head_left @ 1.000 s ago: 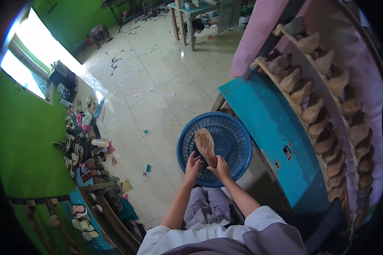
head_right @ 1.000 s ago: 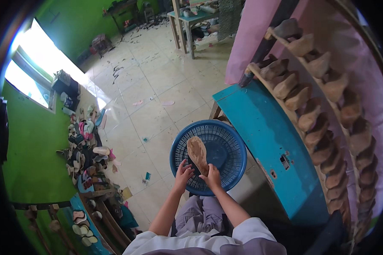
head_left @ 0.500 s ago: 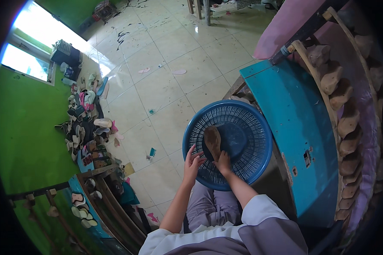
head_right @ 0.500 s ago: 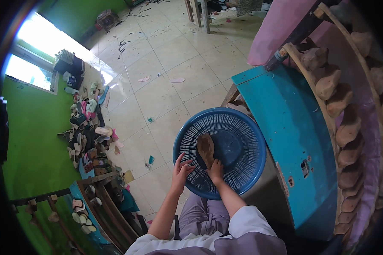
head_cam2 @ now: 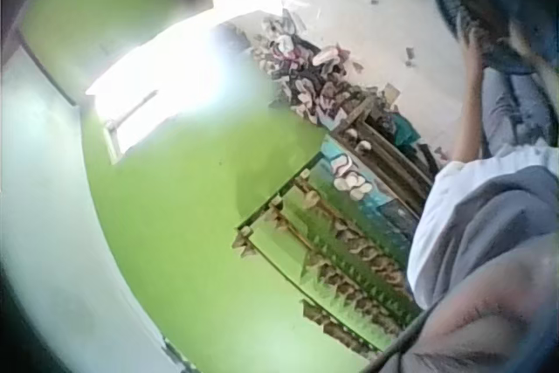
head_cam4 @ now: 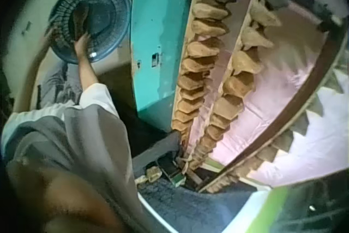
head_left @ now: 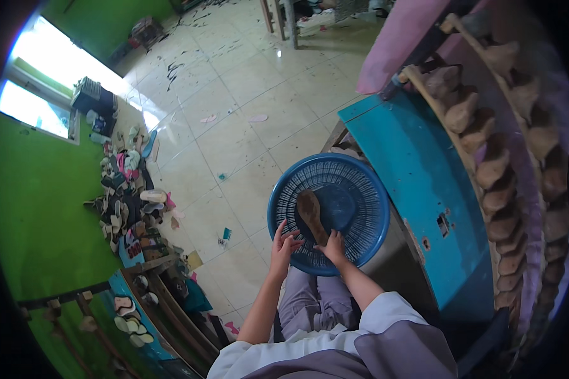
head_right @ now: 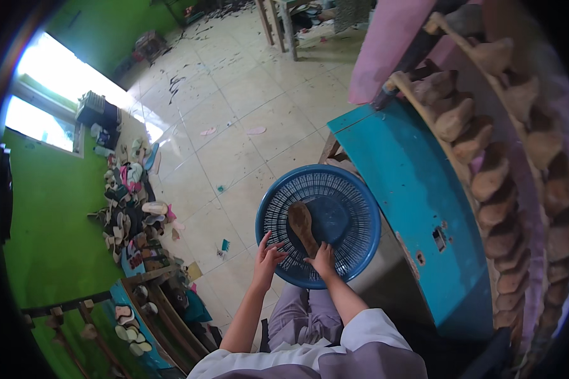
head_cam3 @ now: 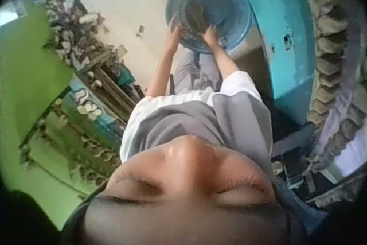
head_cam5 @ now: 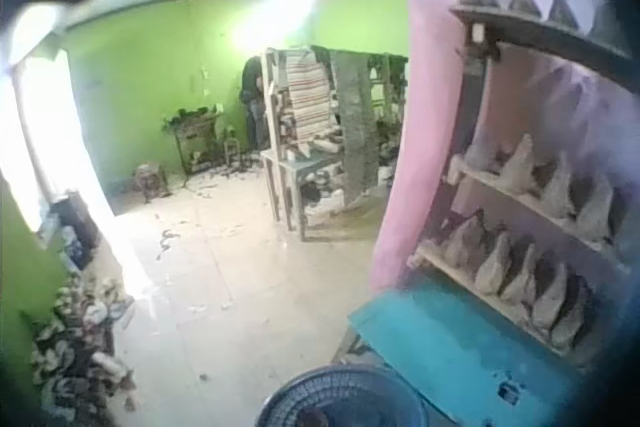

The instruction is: Applying adhesive to shoe insoles using a brush in a manufacturing workshop.

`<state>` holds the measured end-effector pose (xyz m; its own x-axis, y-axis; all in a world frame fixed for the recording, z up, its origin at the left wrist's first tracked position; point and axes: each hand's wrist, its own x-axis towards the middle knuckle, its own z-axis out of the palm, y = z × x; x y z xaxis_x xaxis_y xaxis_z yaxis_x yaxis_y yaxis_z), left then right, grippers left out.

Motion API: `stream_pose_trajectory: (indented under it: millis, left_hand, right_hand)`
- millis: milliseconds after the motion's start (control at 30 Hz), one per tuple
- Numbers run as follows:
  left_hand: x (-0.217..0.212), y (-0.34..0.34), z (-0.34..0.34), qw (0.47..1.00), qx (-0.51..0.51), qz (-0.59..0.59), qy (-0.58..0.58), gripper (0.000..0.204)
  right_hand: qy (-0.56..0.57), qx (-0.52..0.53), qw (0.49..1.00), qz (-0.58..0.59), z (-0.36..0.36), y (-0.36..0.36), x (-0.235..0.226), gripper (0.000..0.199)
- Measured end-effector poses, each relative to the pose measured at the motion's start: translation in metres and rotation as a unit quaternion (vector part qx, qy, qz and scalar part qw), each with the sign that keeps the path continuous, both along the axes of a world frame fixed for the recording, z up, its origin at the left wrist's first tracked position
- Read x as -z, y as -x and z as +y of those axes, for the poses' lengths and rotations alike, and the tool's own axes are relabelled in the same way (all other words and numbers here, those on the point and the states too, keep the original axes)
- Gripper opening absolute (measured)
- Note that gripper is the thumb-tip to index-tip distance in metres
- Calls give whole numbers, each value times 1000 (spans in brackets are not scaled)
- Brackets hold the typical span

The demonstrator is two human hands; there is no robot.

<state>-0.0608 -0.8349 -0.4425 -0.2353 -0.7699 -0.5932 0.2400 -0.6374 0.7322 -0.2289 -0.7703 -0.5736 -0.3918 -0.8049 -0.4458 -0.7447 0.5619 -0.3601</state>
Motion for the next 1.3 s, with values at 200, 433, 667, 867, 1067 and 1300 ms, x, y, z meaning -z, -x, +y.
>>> stream_pose_trajectory:
  millis: [200,433,667,867,1067,1300]
  left_hand:
    - [-48,9,9,998,53,24,21,46]
    - [-75,46,22,972,212,37,90,16]
    - [-115,136,95,889,427,91,141,11]
    - [-152,191,215,770,608,162,103,11]
    - [-210,219,368,658,705,250,93,10]
    - [-271,199,533,529,773,349,21,7]
  right_hand:
    - [194,34,979,-60,34,8,-62,47]
    - [345,167,917,-112,74,12,-161,19]
    - [441,328,835,-4,192,22,-236,15]
    - [468,479,731,130,315,12,-304,15]
    - [466,579,620,253,438,-24,-376,15]
    - [414,654,465,430,571,-104,-444,12]
